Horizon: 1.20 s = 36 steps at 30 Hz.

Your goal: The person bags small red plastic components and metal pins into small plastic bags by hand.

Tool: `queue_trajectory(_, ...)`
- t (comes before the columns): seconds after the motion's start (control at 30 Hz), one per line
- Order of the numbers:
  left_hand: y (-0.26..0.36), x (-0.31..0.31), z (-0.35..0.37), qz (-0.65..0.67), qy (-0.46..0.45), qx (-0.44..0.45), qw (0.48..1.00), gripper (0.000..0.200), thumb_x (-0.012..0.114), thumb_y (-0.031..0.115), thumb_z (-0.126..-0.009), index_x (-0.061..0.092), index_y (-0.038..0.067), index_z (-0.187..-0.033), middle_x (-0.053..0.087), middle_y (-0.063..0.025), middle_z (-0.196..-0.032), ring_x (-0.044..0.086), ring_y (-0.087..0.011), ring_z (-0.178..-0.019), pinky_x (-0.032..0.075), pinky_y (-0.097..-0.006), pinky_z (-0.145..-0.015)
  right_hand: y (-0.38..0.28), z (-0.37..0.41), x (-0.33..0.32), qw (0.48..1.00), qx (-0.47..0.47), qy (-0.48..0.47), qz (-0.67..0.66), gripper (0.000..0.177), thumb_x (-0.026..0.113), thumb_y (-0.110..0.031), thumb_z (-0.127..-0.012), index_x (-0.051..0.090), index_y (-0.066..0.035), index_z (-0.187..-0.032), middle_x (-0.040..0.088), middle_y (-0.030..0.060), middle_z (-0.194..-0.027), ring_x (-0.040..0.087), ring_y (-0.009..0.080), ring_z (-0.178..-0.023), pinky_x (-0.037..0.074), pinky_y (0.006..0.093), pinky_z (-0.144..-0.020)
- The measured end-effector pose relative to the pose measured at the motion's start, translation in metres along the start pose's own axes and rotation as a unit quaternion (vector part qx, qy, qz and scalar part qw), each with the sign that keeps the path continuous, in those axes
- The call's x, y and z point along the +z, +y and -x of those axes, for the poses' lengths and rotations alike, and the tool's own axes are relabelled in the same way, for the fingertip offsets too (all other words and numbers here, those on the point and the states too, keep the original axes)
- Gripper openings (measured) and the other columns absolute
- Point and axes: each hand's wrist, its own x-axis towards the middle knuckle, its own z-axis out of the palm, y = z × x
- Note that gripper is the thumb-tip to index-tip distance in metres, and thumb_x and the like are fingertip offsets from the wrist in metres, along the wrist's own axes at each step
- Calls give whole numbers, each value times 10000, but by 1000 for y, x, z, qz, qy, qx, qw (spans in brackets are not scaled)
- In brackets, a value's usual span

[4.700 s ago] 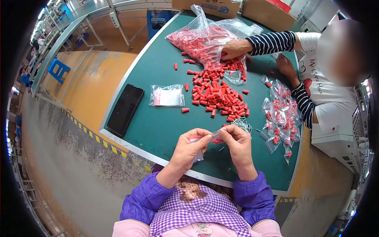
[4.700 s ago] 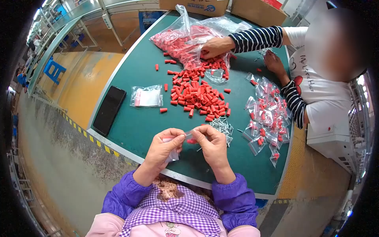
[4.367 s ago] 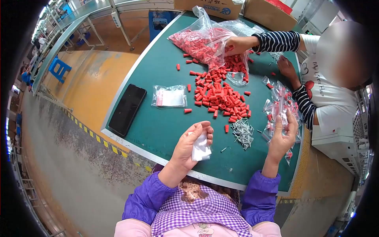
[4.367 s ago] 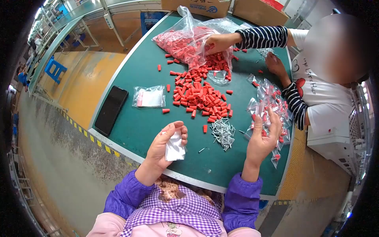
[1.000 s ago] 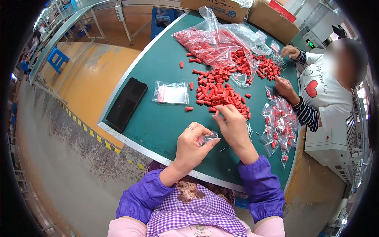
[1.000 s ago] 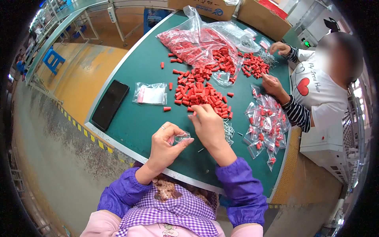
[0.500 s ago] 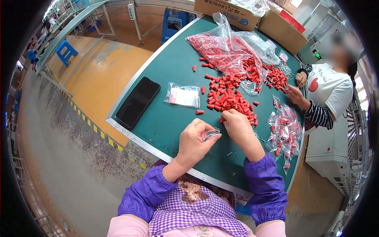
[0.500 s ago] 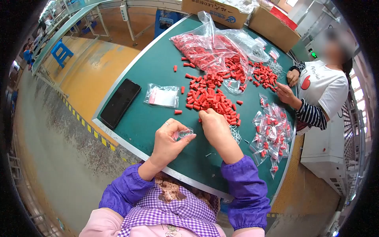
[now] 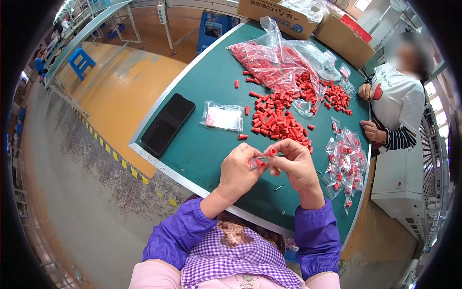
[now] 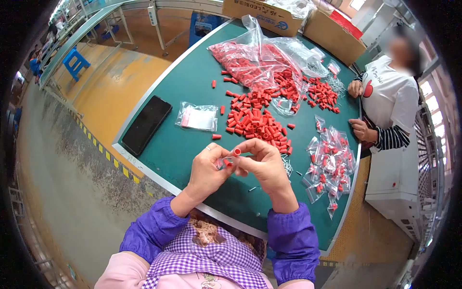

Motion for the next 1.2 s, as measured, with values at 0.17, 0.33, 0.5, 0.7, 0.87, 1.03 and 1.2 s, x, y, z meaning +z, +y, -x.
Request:
queue_trajectory(0.17, 3, -2, 0, 4, -7, -9, 1000, 214, 751, 139, -671, 640, 37, -823, 590, -90, -809, 603, -274, -763, 493, -363, -656, 4, 8, 1, 961, -77, 20, 264, 215, 702, -2, -759, 648, -19, -967, 564, 0, -853, 476, 40, -642, 359, 183, -548)
queue_trajectory(0.33, 4, -3, 1, 2, -21, 6, 1000, 220, 740, 115, -666, 637, 25, -838, 589, -96, -821, 601, -276, -767, 495, -361, -665, 3, 15, 11, 928, -150, 57, 336, 235, 720, -37, -736, 707, -65, -969, 484, -24, -786, 365, 41, -588, 288, 213, -515)
queue_trajectory(0.5, 4, -1, 3, 68, -42, 45, 996, 220, 701, 16, -694, 649, 13, -908, 579, -104, -842, 599, -266, -760, 495, -343, -672, 6, 17, 10, 870, -196, 33, 451, 184, 722, -82, -749, 704, -76, -932, 503, 10, -738, 421, 99, -597, 337, 249, -508)
queue_trajectory(0.7, 6, -4, 3, 391, -103, -101, 909, 226, 605, -6, -854, 634, 13, -1078, 594, -40, -880, 590, -122, -824, 498, -257, -725, 8, 22, -12, 966, -114, 124, 195, 177, 679, -105, -849, 627, 3, -980, 615, 13, -899, 567, 63, -795, 462, 219, -659)
queue_trajectory(0.87, 18, -10, 2, 439, -151, -148, 873, 269, 598, 0, -875, 589, -6, -1144, 607, -29, -928, 573, -90, -849, 490, -234, -772, 21, 22, -8, 993, -66, 64, 69, 136, 669, -82, -850, 633, 12, -942, 629, 26, -832, 598, 99, -750, 488, 243, -704)
queue_trajectory(1.03, 22, -11, 4, 440, -123, -189, 869, 253, 642, 0, -849, 601, -14, -1099, 610, -15, -912, 574, -77, -827, 477, -213, -764, 29, 23, -11, 993, -82, 80, 1, 110, 648, -70, -863, 647, 11, -937, 652, 64, -813, 624, 132, -726, 504, 250, -706)
queue_trajectory(1.2, 6, -4, 9, 380, -65, -169, 907, 104, 667, 11, -839, 638, -11, -936, 620, -9, -880, 561, -54, -790, 456, -176, -698, 26, 26, -9, 991, -69, 111, -20, 113, 653, -64, -856, 643, 18, -934, 653, 59, -843, 622, 125, -748, 507, 250, -708)
